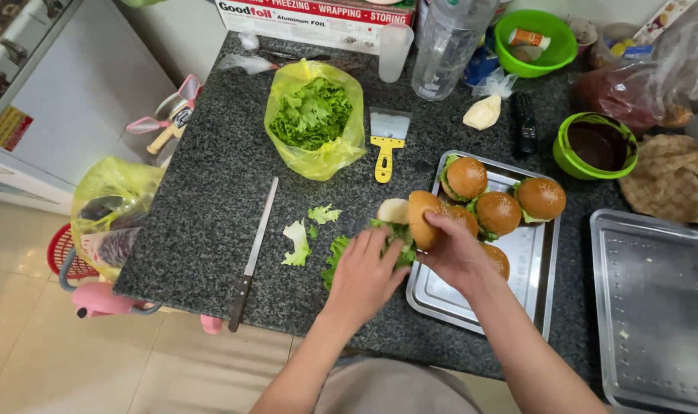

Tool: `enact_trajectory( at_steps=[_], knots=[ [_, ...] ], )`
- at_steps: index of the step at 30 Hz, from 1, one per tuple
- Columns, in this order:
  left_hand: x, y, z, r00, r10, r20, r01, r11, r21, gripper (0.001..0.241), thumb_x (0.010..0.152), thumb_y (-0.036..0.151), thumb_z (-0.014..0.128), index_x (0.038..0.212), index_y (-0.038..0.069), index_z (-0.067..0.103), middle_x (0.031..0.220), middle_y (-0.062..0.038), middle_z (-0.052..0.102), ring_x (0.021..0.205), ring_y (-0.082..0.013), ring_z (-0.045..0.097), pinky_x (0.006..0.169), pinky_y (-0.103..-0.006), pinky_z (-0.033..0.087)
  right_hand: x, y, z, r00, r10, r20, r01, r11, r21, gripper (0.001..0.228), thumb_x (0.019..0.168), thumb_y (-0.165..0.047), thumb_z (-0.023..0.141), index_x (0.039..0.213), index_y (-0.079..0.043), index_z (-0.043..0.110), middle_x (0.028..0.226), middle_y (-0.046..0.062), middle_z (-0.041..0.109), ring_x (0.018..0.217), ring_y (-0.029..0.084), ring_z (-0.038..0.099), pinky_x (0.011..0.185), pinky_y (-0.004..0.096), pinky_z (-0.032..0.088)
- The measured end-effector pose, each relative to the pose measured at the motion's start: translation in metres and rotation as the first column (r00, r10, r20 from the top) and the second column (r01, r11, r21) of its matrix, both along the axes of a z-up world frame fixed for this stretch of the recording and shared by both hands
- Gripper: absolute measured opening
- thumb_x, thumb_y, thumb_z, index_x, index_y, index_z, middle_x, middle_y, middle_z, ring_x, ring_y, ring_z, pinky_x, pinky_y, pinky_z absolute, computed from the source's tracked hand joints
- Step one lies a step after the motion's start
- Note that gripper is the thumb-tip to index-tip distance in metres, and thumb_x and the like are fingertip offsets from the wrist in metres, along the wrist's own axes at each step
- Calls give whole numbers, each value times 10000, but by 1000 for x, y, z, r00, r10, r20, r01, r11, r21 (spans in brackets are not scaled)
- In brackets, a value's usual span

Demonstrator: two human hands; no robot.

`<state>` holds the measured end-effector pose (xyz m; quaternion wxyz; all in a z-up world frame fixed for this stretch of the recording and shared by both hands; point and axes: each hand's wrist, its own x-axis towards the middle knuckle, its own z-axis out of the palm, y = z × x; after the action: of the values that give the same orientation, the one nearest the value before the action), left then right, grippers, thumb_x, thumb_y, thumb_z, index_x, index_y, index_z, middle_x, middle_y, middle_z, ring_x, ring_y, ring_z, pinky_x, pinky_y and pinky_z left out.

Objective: Cutting lettuce and placing it into burger buns on a tray in a kitchen setting.

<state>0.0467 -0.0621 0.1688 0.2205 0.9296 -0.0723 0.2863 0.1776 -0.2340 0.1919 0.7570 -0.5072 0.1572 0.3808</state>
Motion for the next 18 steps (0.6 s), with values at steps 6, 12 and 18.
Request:
enact_trajectory(
  at_steps=[6, 12, 18],
  knots=[
    [-4, 9, 1, 986, 115, 119, -133, 979, 155, 100, 1054, 192, 790, 1049, 94, 768, 1106, -148, 683, 1119, -401, 723, 996, -490, 586, -5, 9, -21, 999, 14, -33, -14, 1000, 2, 614, 1024, -347, 785, 1565, -143, 576, 1451, 97, 612, 1291, 327, 648, 1073, 545, 560],
    [-17, 23, -8, 940, 216, -263, -323, 812, -487, 81, 1035, 217, 824, 1022, 170, 889, 927, -43, 816, 894, -331, 822, 795, -463, 648, -25, 18, -7, 998, 60, 36, -61, 998, 16, 586, 1018, -210, 747, 1571, -227, 554, 1441, 146, 603, 1276, 360, 661, 1043, 568, 565],
    [-38, 74, -27, 884, 343, -318, -453, 456, -766, 130, 1058, 142, 853, 1067, 23, 905, 949, -201, 841, 882, -341, 818, 736, -419, 649, -26, 6, -45, 997, 67, 33, -68, 998, 15, 625, 987, -186, 774, 1570, -280, 570, 1446, 149, 643, 1241, 377, 701, 1026, 609, 611]
  ],
)
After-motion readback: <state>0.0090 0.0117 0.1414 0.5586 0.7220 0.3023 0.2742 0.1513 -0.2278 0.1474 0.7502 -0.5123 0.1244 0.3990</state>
